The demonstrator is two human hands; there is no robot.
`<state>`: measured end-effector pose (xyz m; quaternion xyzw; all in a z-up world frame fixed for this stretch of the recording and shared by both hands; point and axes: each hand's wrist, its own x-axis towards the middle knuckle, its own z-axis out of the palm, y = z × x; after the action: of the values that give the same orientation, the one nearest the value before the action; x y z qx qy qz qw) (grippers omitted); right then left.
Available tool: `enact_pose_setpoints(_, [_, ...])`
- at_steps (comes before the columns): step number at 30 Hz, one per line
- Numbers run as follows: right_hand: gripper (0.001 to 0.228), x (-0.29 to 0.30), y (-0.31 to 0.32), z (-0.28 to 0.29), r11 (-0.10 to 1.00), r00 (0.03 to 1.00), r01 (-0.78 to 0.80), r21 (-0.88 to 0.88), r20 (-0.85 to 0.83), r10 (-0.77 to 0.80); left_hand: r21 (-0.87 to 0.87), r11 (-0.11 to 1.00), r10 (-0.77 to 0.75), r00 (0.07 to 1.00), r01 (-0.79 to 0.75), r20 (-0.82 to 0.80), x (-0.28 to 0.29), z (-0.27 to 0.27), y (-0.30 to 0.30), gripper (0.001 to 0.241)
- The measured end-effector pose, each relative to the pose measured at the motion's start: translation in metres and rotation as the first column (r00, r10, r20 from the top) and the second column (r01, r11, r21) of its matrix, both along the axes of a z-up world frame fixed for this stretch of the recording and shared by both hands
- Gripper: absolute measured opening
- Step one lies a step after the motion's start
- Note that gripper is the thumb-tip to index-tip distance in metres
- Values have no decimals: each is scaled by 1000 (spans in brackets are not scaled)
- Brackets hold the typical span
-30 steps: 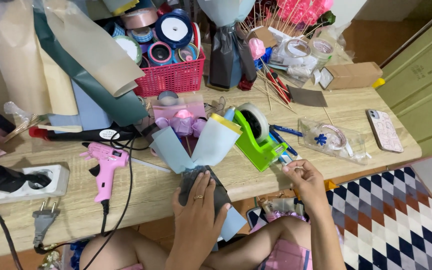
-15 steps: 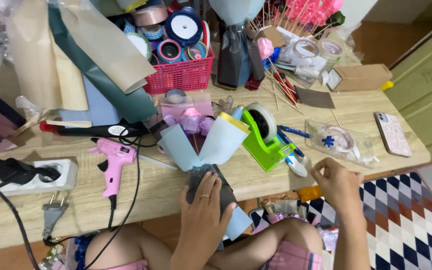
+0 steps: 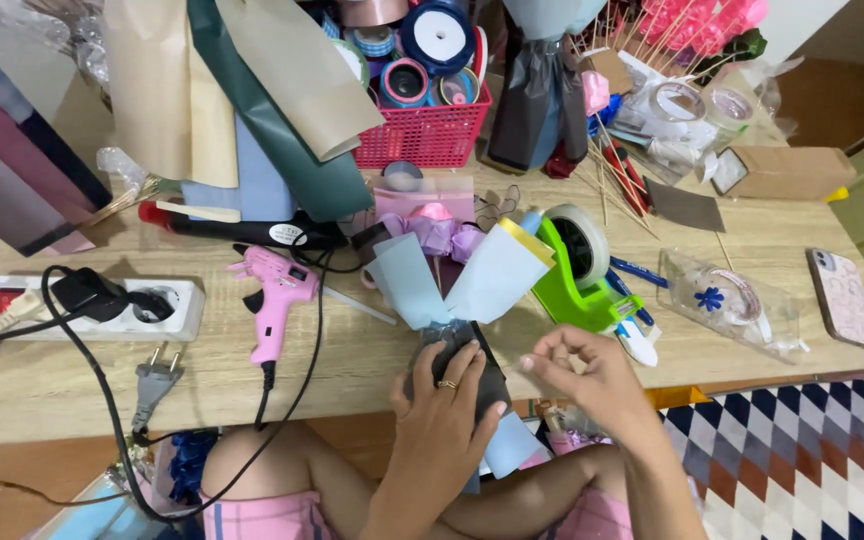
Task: The person wraps a small bouquet of artificial flowers with light blue and brown paper. They secure the wrapping with tape, cut the brown paper with scissors, and add a decorative pink card to the front.
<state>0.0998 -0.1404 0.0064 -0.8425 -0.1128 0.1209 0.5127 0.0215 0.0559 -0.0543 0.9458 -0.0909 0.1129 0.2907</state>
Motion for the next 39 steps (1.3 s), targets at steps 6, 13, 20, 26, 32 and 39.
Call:
enact_pose_setpoints(6, [19, 16, 55, -9, 998, 999, 10, -66, 40, -8, 36, 999, 38, 996, -41, 85, 0, -2, 1, 57])
enact_pose_setpoints(13, [18, 22, 71, -18, 946, 987, 40, -321, 162, 13, -41, 999, 6, 1000, -6, 19, 2, -8, 3, 51])
enact_pose_setpoints(20, [13, 20, 75, -31, 855, 898, 178, -487, 436, 62, -44, 999, 20, 997, -17, 78, 2, -7, 4, 50])
enact_pose_setpoints(26, [38, 24, 78, -25, 763, 834, 243, -599, 531, 152, -18, 999, 39, 995, -37, 93, 1, -3, 4, 53])
enact_pose_setpoints(32, [61, 42, 60, -41, 739, 847, 264, -620, 515, 129, 6, 996, 83, 987, -84, 137, 3, -9, -2, 52])
enact_pose_setpoints(39, [62, 49, 50, -63, 807, 898, 247, -537, 439, 17, -72, 997, 39, 998, -36, 40, 4, -10, 1, 49])
